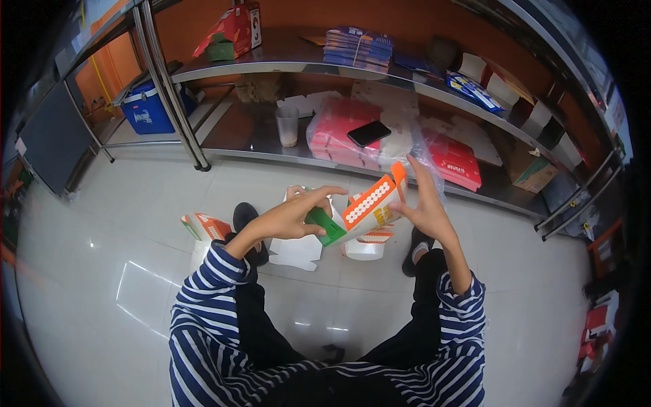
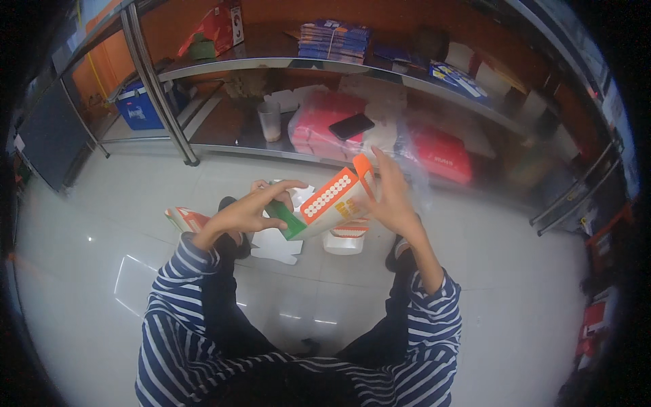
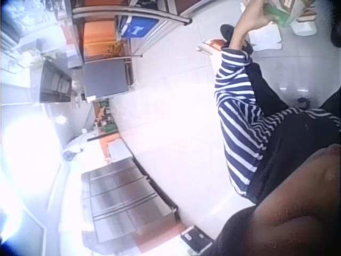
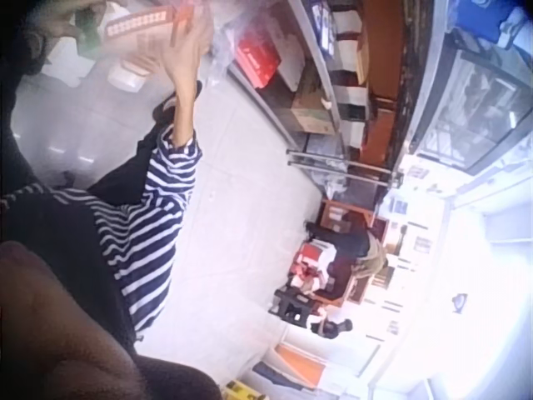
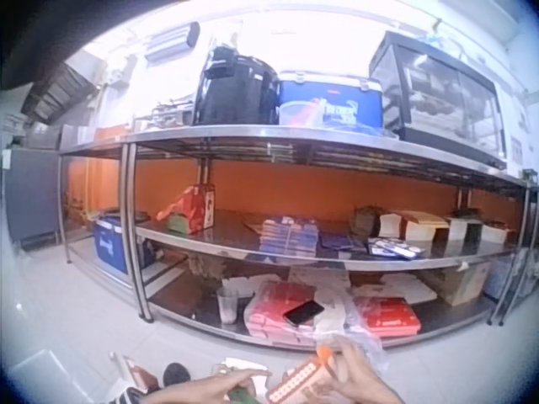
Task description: The person sits on the floor and folds flat, colorful cardboard pieces into small boxes. They manipulate the flaps and tabs to form the box structure and stack the finished boxes on the floor.
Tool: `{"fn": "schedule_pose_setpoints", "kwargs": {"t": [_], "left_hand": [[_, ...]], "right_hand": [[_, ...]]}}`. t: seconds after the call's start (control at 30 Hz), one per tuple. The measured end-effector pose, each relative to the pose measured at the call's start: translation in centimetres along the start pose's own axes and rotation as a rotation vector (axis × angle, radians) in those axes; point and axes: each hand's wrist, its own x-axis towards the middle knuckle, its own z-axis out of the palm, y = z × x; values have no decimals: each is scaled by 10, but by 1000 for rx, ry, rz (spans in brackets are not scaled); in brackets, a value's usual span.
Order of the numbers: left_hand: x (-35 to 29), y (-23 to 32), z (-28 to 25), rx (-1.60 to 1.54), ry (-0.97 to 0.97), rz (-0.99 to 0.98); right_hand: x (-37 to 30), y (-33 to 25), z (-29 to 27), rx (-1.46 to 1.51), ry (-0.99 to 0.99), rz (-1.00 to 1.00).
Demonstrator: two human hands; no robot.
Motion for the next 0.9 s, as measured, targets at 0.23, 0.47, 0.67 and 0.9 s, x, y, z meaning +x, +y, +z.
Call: {"fn": "schedule_pose_setpoints", "kwargs": {"t": [0.23, 0.47, 0.67, 0.9], "left_hand": [[-2, -8, 8, 144, 84, 163], [16, 17, 30, -64, 579, 132], [9, 26, 34, 270, 726, 336], [5, 36, 34, 538, 764, 545]], "right_hand": [[-3, -6, 6, 586, -257, 360], [-6, -37, 24, 587, -62, 325], [-1, -50, 13, 536, -90, 388], [1, -56, 3, 398, -262, 169]]}}
